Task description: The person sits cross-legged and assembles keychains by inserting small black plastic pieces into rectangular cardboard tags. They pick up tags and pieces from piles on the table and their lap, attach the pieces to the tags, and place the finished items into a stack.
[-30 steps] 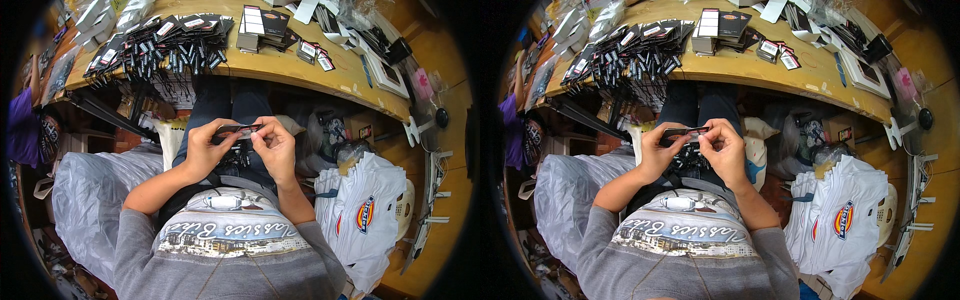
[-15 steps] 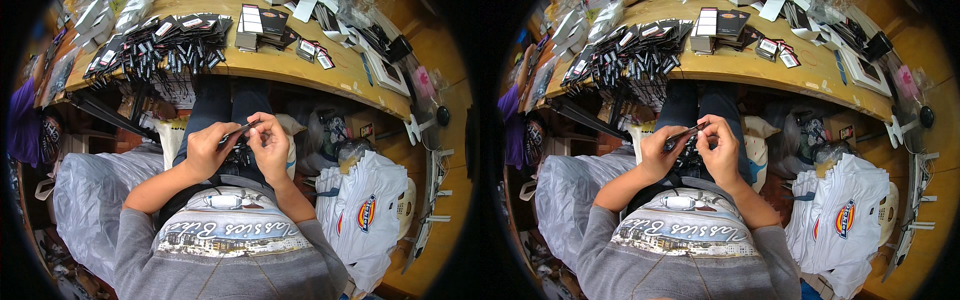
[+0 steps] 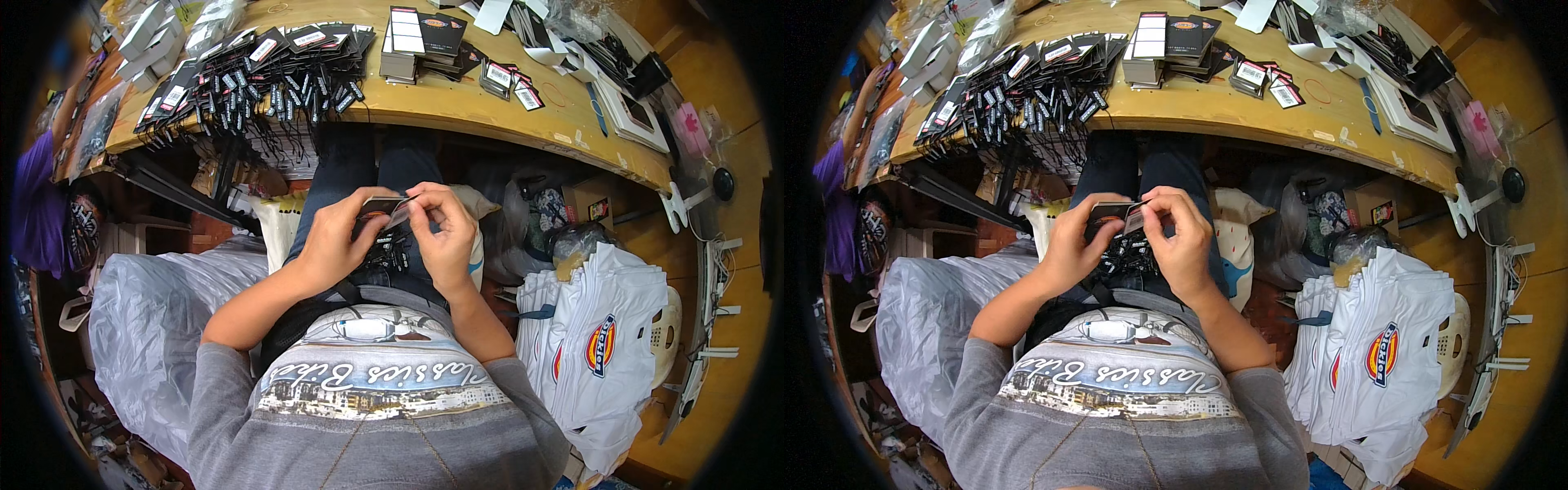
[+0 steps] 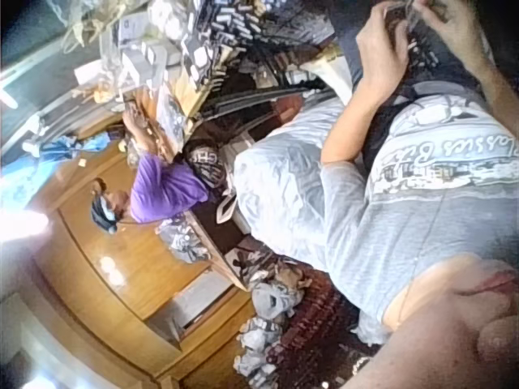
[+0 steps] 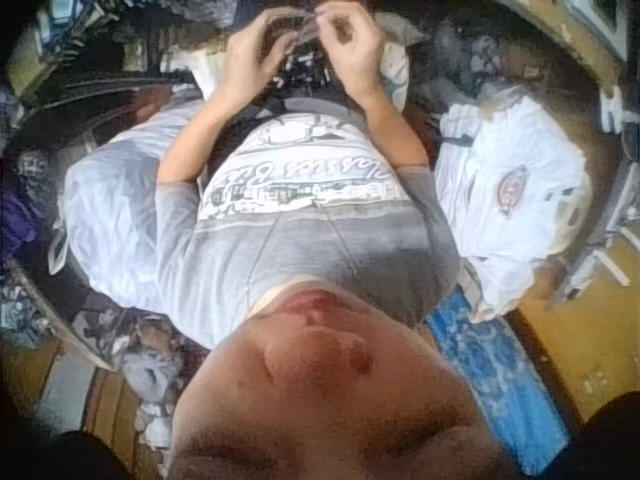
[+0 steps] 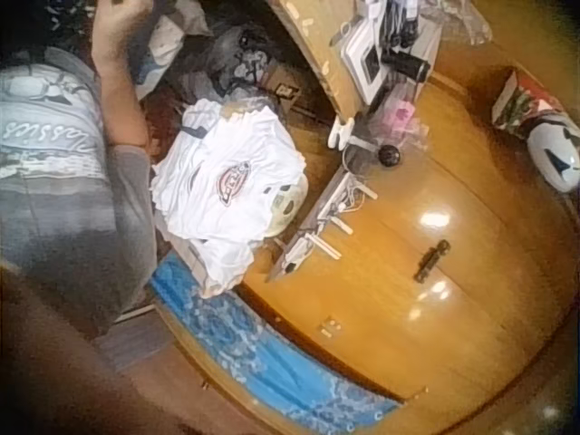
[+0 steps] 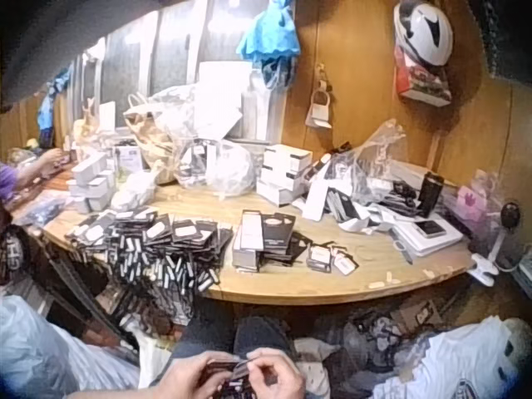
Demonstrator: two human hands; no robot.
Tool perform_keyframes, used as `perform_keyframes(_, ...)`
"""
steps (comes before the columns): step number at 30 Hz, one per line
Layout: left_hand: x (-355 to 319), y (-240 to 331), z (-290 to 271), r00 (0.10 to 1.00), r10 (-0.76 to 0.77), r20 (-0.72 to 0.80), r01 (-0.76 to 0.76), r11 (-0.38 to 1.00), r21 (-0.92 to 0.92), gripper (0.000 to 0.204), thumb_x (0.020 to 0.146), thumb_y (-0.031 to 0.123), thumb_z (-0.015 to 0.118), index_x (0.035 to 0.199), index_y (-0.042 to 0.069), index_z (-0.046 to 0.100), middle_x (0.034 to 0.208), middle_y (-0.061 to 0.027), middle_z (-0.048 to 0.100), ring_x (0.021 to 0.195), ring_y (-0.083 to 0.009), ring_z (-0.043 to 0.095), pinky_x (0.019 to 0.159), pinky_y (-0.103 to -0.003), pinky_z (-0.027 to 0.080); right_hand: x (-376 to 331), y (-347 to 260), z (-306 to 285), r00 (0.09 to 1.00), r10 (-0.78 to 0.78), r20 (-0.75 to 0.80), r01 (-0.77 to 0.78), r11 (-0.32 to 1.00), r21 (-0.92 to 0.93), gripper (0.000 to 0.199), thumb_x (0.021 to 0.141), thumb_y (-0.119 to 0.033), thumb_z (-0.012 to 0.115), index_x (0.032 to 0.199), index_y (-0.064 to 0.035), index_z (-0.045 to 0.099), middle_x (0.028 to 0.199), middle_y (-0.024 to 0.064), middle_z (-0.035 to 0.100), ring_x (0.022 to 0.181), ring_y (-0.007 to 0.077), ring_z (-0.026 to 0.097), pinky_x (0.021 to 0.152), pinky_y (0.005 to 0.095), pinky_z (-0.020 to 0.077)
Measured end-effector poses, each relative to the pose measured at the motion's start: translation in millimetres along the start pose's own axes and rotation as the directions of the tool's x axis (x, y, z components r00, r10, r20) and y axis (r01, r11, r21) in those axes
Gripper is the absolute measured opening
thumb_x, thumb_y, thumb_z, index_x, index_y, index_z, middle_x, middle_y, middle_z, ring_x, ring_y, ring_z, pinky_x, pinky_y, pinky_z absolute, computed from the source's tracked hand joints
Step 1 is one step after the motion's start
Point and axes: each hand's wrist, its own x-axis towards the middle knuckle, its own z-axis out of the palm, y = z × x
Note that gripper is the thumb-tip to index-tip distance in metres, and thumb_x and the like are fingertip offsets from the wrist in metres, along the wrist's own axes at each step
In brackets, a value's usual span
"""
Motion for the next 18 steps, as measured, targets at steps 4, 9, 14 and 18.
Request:
perform_keyframes(4, 0.8, -0.7, -0.9, 0.991, -0.131, -0.001, 0.126, 0.958, -0.259, 0.027, 0.076, -0.007, 0.045, 0.102, -0.002, 0.045, 0.081, -0.0134, 0.058, 0.077, -0.0163, 0.058, 0.064, -0.021, 0.041, 2.4, -7.8, -8.5, 0.998, -0.062, -0.032, 0.059, 0.993, -0.100, 0.009, 0.067, 0.005, 0.057, 0.073, 0.0010, 0.051, 0.082, 0.0079, 0.053, 0.059, 0.0111, 0.051, 0.050, 0.0200, 0.0406)
perform_keyframes(9, 0.4, 6.7, -9.0, 0.985, -0.171, -0.004, 0.168, 0.972, -0.167, 0.023, 0.075, -0.007, 0.048, 0.097, -0.002, 0.048, 0.080, -0.0114, 0.059, 0.074, -0.0131, 0.058, 0.061, -0.022, 0.044, 3.0, -22.5, -9.5, 0.990, -0.142, 0.023, 0.144, 0.964, -0.224, 0.013, 0.064, 0.003, 0.061, 0.072, -0.0001, 0.052, 0.089, 0.0099, 0.049, 0.063, 0.0151, 0.053, 0.052, 0.0230, 0.0420)
perform_keyframes(14, -0.3, 8.6, -5.3, 0.998, -0.033, -0.051, 0.027, 0.994, -0.106, 0.024, 0.072, -0.008, 0.051, 0.095, -0.002, 0.050, 0.082, -0.0127, 0.059, 0.073, -0.0167, 0.060, 0.060, -0.023, 0.046, 5.1, -26.7, -8.5, 0.988, -0.151, 0.035, 0.155, 0.960, -0.233, 0.013, 0.062, 0.004, 0.061, 0.071, -0.0002, 0.053, 0.091, 0.0115, 0.048, 0.061, 0.0174, 0.053, 0.051, 0.0244, 0.0421)
perform_keyframes(18, -1.3, 10.9, -4.5, 0.998, 0.038, -0.054, -0.040, 0.998, -0.042, 0.026, 0.071, -0.008, 0.051, 0.096, 0.000, 0.051, 0.084, -0.0146, 0.058, 0.074, -0.0226, 0.060, 0.061, -0.025, 0.046, 5.5, -27.9, -8.5, 0.991, -0.132, 0.028, 0.135, 0.964, -0.229, 0.013, 0.062, 0.005, 0.061, 0.071, -0.0001, 0.052, 0.092, 0.0115, 0.049, 0.060, 0.0154, 0.053, 0.048, 0.0227, 0.0408)
